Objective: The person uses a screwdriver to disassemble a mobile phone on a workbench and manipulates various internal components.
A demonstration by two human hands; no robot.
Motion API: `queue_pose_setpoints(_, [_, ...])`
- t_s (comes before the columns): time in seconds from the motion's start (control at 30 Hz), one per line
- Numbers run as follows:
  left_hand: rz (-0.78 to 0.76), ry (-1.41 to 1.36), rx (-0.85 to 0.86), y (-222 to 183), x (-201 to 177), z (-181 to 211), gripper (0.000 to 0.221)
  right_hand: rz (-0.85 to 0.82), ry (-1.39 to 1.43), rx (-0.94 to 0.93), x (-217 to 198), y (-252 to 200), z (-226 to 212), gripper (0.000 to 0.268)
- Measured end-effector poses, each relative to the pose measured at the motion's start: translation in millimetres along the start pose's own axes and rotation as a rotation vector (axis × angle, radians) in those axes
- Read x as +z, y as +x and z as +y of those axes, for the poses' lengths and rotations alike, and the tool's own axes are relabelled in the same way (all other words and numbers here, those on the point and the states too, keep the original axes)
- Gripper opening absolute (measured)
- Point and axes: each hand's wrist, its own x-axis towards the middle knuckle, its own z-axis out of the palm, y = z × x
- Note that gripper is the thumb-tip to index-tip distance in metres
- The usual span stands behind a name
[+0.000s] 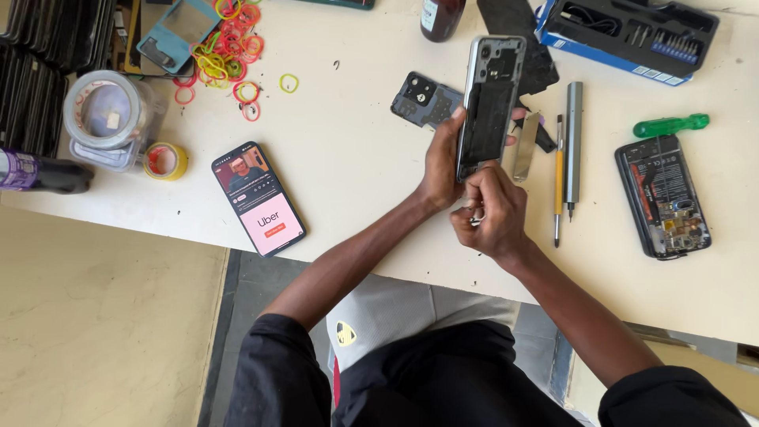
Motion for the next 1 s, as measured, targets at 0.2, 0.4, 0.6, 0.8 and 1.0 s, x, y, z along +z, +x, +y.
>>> queue_pose_setpoints(0.2, [-0.017, -0.053, -0.005, -1.8, 3.3, 8.3, 0.066, 0.202, 0.052, -0.087, -3.6, -7.0, 24.8, 0.009])
queue_pose_setpoints(0.4, [0.016, -0.164, -0.067, -2.3, 6.4, 22.3, 0.067, 0.254, -0.019, -0.039, -21.3, 4.6, 24.8, 0.015])
queue_pose_setpoints(0.6, [0.149, -0.153, -0.162, -0.6, 4.6, 22.1, 0.067, 0.25, -0.192, -0.119, -29.9, 17.0, 1.1, 0.012])
queue_pose_setpoints(0.8, [0.001, -0.164, -0.079, -2.9, 10.4, 26.3, 0.037, 0.387, -0.029, 0.232, -21.8, 0.6, 29.2, 0.018])
queue_pose_setpoints(1.0, [-0.119, -0.078, 0.084, -4.5, 9.9, 25.7, 0.023, 0.173, 0.392, 0.335, -33.1, 8.6, 21.8, 0.029])
